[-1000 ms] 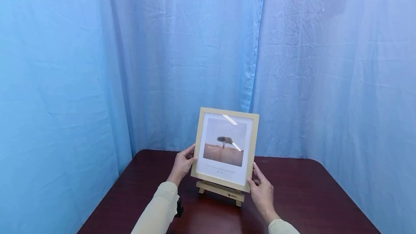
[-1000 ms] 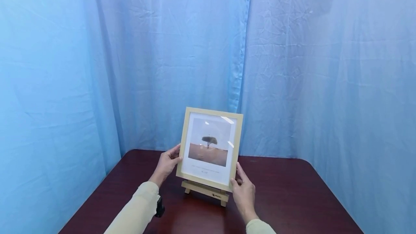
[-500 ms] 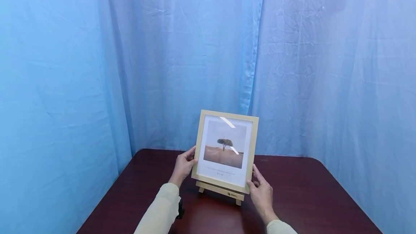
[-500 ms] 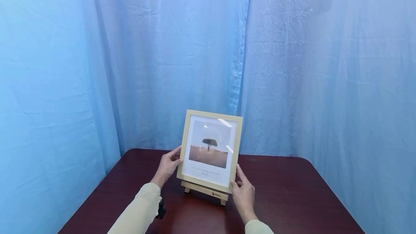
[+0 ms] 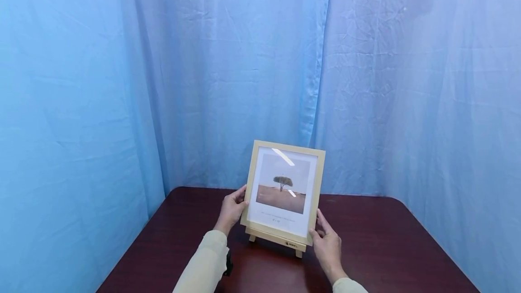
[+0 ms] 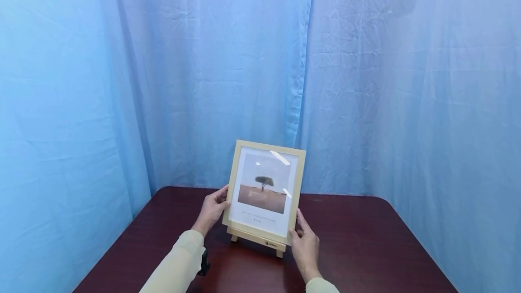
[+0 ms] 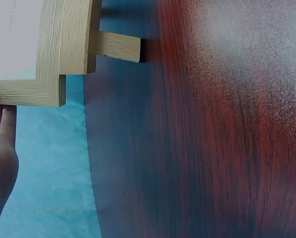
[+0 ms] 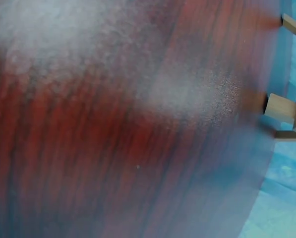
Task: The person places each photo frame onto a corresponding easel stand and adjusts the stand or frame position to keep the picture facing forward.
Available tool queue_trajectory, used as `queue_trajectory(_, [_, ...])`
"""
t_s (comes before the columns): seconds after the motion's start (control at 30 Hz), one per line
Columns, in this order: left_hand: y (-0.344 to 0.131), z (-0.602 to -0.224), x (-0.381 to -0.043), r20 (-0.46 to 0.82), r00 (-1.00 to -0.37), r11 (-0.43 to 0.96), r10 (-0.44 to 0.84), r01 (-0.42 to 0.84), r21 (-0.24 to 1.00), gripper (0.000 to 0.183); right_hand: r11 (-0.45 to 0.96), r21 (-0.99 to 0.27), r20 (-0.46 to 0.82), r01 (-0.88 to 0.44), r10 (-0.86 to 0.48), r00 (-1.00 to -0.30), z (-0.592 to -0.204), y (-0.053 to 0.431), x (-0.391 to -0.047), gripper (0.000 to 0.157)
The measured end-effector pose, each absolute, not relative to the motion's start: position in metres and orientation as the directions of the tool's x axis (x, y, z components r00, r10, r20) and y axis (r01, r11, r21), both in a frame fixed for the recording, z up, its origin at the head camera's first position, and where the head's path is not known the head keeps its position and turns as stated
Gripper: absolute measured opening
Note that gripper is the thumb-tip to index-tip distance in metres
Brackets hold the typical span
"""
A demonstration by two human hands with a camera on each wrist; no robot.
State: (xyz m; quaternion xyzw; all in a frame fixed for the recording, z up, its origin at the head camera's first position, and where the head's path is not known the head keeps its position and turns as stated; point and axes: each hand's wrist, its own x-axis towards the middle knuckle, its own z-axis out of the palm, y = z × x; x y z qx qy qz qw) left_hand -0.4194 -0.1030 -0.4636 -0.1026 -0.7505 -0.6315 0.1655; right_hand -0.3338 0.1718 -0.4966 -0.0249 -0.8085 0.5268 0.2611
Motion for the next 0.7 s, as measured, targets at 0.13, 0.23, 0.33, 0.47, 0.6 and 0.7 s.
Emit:
queue_trajectory(0.13, [-0.1032,-0.4655,-0.4199,0.361,-0.931,0.203,-0.056,0.344,0.917,0.055,0.443,-0.871,0.374,-0.212,0.320,-0.870,-0.4984,0.1718,-0.3348,0.065])
queue_trajectory(0.23, [-0.1037,-0.4659,-0.4204,0.367,-0.929,0.206,-0.051,0.350,0.914,0.054,0.449,-0.870,0.370,-0.205,0.318,-0.873,-0.4985,0.1719,-0.3350,0.066])
queue_trajectory(0.33, [-0.1044,-0.4654,-0.4200,0.384,-0.922,0.209,-0.050,0.366,0.907,0.054,0.455,-0.866,0.375,-0.209,0.312,-0.873,-0.4983,0.1719,-0.3346,0.066])
queue_trajectory(0.47, [-0.1059,-0.4652,-0.4180,0.379,-0.924,0.221,-0.055,0.359,0.907,0.053,0.452,-0.869,0.364,-0.200,0.311,-0.878,-0.4985,0.1711,-0.3344,0.065])
queue_trajectory(0.6, [-0.1078,-0.4655,-0.4163,0.367,-0.928,0.224,-0.056,0.347,0.911,0.054,0.453,-0.870,0.355,-0.194,0.304,-0.884,-0.4988,0.1706,-0.3347,0.065])
queue_trajectory(0.7, [-0.1085,-0.4661,-0.4163,0.373,-0.926,0.222,-0.055,0.353,0.909,0.054,0.453,-0.870,0.353,-0.194,0.297,-0.887,-0.4993,0.1709,-0.3361,0.065])
